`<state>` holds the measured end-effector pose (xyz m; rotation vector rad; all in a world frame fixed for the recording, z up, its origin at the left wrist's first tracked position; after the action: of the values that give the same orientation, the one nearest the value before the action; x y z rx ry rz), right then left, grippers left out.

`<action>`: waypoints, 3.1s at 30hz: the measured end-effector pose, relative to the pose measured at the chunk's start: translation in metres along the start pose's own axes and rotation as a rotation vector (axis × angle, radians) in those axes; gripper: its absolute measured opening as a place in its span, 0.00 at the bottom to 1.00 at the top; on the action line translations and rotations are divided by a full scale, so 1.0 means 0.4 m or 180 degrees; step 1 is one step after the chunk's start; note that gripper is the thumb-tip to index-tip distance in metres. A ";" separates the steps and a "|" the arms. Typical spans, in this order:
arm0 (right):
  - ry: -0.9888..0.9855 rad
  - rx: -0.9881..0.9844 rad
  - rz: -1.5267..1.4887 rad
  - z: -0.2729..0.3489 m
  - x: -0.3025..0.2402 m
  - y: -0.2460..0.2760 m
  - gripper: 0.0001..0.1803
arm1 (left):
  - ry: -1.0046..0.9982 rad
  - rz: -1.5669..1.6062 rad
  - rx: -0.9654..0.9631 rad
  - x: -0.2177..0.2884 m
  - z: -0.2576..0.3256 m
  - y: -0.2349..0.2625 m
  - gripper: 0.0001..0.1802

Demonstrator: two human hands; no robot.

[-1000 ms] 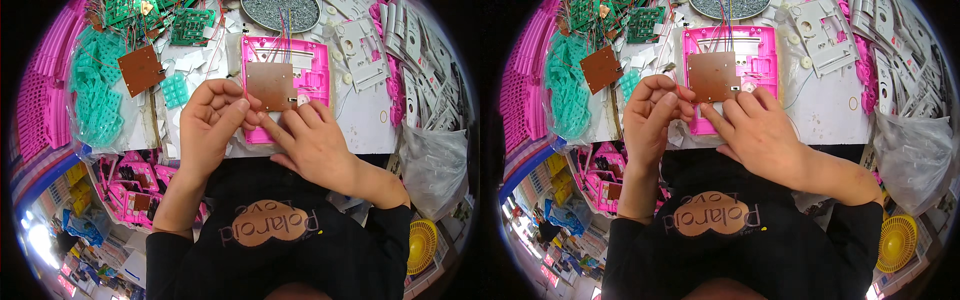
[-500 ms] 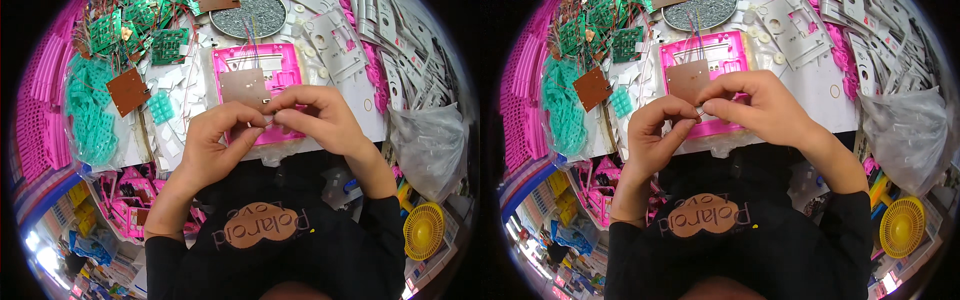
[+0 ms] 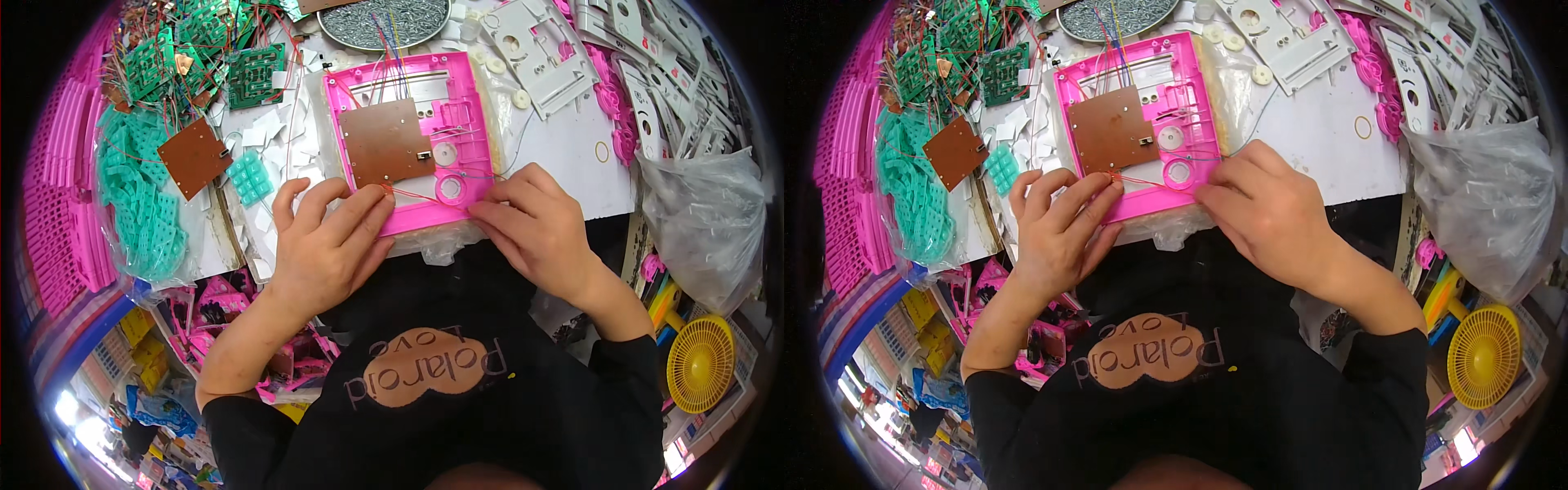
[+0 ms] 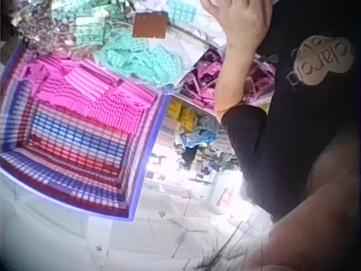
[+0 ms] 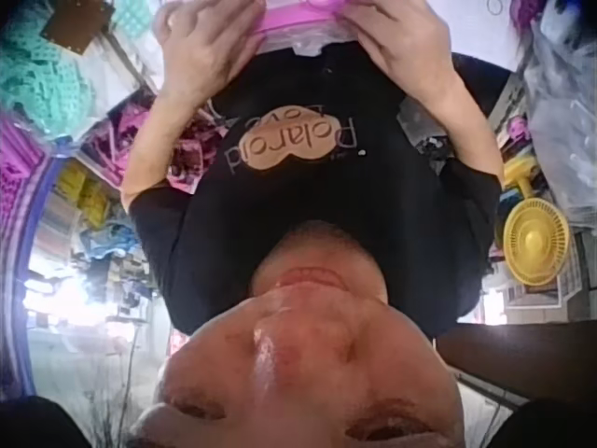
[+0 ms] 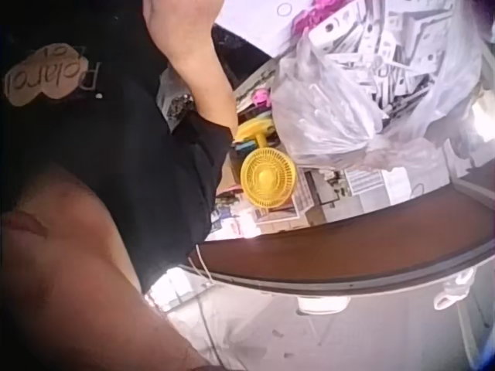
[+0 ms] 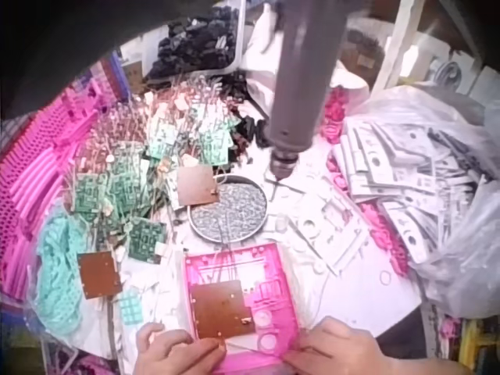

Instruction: Assembling small electronic components into plastic housings using an electric screwdriver.

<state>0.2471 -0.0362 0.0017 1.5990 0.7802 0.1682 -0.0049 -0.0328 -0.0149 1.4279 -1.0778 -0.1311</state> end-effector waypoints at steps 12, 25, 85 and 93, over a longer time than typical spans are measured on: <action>0.0248 0.0655 -0.0483 0.016 0.070 -0.047 0.16 | 0.0185 -0.0219 -0.0189 0.004 0.008 0.004 0.29; -0.0245 0.0119 -0.0641 0.051 0.069 -0.051 0.09 | -0.0230 0.0495 -0.0259 0.096 -0.057 -0.095 0.38; -0.0501 0.0641 -0.0682 -0.291 0.079 -0.090 0.04 | 0.0738 0.0751 0.1232 -0.176 -0.214 0.043 0.10; 0.1045 0.0267 -0.0126 -0.256 0.051 -0.070 0.09 | 0.0889 0.0589 0.1154 -0.174 -0.264 0.014 0.07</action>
<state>0.1976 0.0594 -0.0100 1.6552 1.0830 0.3802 0.0232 0.0904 -0.0235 1.6004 -1.0268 0.4047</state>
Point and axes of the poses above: each hand's wrist, its own z-axis away from the middle knuckle, its own y-axis out of the back of the hand, x = y × z, the point moved 3 cm from there along -z, towards the middle knuckle, and after that the axes turned 14 degrees about z, right-handed, at the moved point
